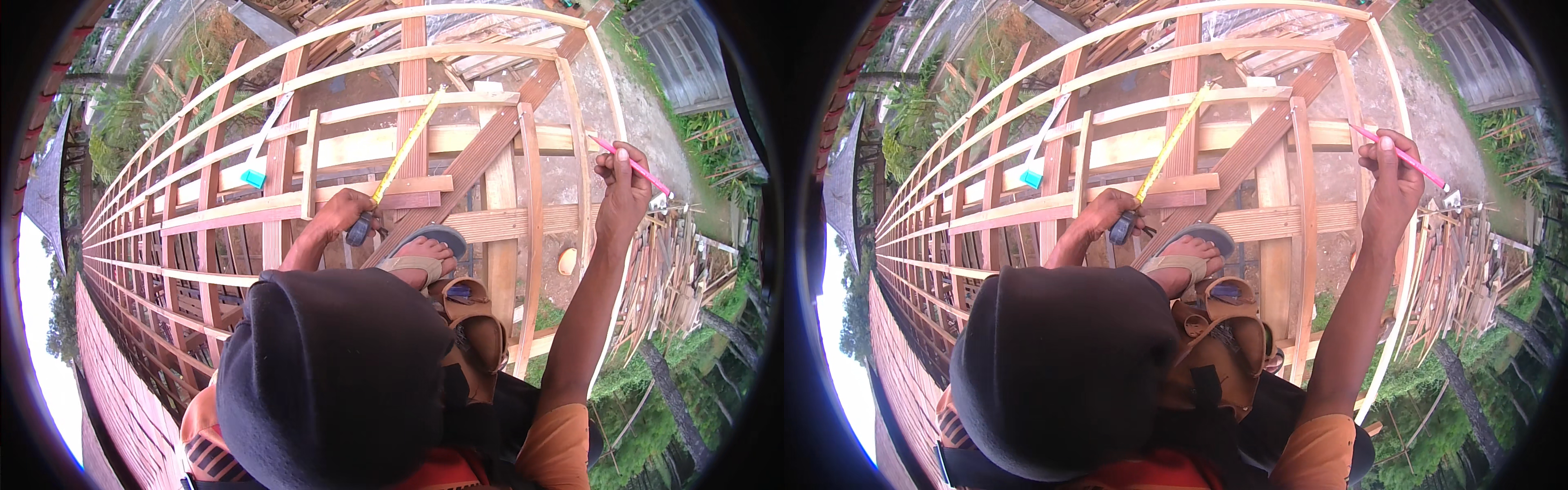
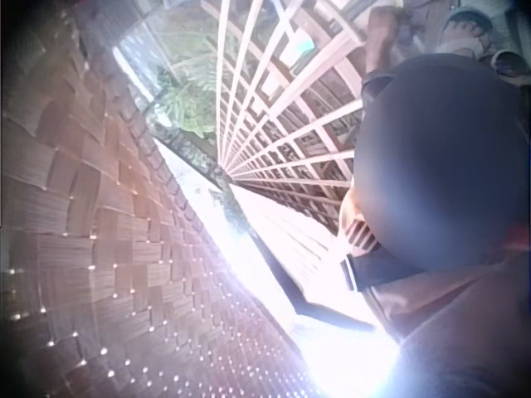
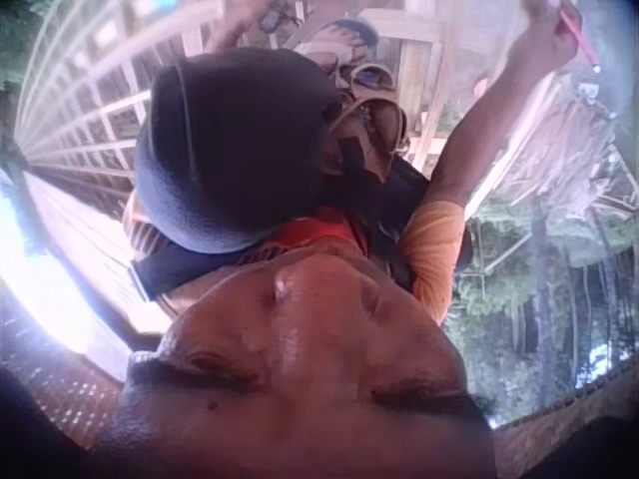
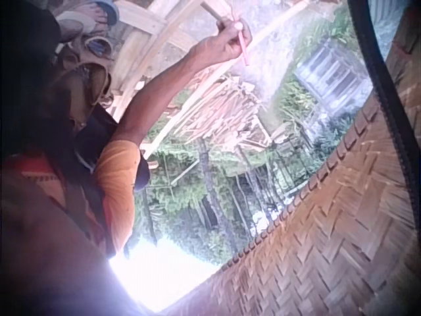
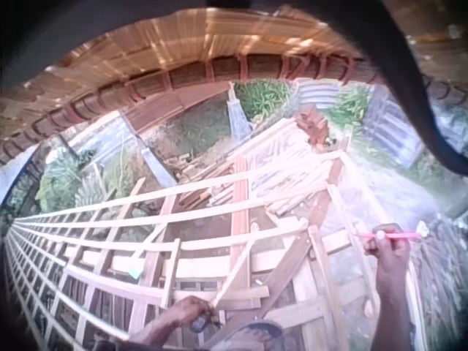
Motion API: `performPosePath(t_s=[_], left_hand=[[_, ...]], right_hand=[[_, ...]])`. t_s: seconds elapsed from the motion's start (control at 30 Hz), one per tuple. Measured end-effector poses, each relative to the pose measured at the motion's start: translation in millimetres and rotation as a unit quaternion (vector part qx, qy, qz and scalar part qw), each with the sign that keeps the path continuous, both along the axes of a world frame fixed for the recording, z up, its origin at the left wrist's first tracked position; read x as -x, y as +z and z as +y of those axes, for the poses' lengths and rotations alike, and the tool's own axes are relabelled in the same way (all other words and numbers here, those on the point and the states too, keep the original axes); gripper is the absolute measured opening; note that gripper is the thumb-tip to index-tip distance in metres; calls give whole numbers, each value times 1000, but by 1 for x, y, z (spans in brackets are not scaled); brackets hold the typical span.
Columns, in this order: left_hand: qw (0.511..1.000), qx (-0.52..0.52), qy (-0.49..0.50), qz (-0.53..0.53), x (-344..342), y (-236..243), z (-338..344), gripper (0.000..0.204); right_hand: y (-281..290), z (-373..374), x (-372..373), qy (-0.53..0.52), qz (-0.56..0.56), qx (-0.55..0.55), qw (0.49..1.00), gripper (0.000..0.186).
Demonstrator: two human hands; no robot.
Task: The person measures a wooden beam with a yellow measuring tape and marks it with a pink pencil before hammering a nail into the wood and adjusting other beams on the roof frame.
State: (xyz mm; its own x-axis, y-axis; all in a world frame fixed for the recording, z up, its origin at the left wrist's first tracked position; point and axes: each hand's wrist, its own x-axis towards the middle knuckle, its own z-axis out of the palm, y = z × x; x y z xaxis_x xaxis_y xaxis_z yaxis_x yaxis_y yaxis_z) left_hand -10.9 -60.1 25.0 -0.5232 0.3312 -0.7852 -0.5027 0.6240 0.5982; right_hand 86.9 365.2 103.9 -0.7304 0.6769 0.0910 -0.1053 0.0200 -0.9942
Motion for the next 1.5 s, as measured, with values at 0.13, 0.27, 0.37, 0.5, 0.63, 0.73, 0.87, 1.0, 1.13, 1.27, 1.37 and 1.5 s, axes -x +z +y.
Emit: performPosePath(t_s=[0.13,0.27,0.37,0.5,0.63,0.73,0.87,1.0,1.13,1.27,1.37,1.5], left_hand=[[974,-39,185,-121,-33,-2,-18,29],[928,-96,266,-242,-56,-4,-11,30],[887,-116,319,-313,-57,-7,-5,30],[876,-126,319,-339,-59,-21,12,30],[870,-131,320,-352,-62,-29,18,30],[871,-123,325,-346,-64,-32,16,30],[869,-122,333,-345,-65,-37,18,31],[868,-137,321,-354,-65,-39,15,31],[873,-122,325,-342,-65,-38,17,31],[873,-126,327,-340,-65,-36,17,32],[871,-136,330,-339,-67,-40,10,32],[870,-151,354,-309,-71,-19,17,33]], right_hand=[[-3,-9,9,15,-18,-4,1000,22],[-6,-17,15,30,-29,-11,999,21],[-12,-23,20,44,-40,-3,998,21],[-14,-26,21,46,-64,-11,997,20],[-12,-29,23,41,-77,-15,996,20],[-11,-33,28,54,-83,-24,995,20],[-19,-30,26,59,-83,-11,995,19],[-23,-32,27,61,-83,9,995,19],[-23,-34,29,71,-82,0,994,19],[-20,-38,28,73,-80,1,994,19],[-19,-38,27,72,-81,-8,994,19],[-16,-32,22,70,-71,-5,995,19]])
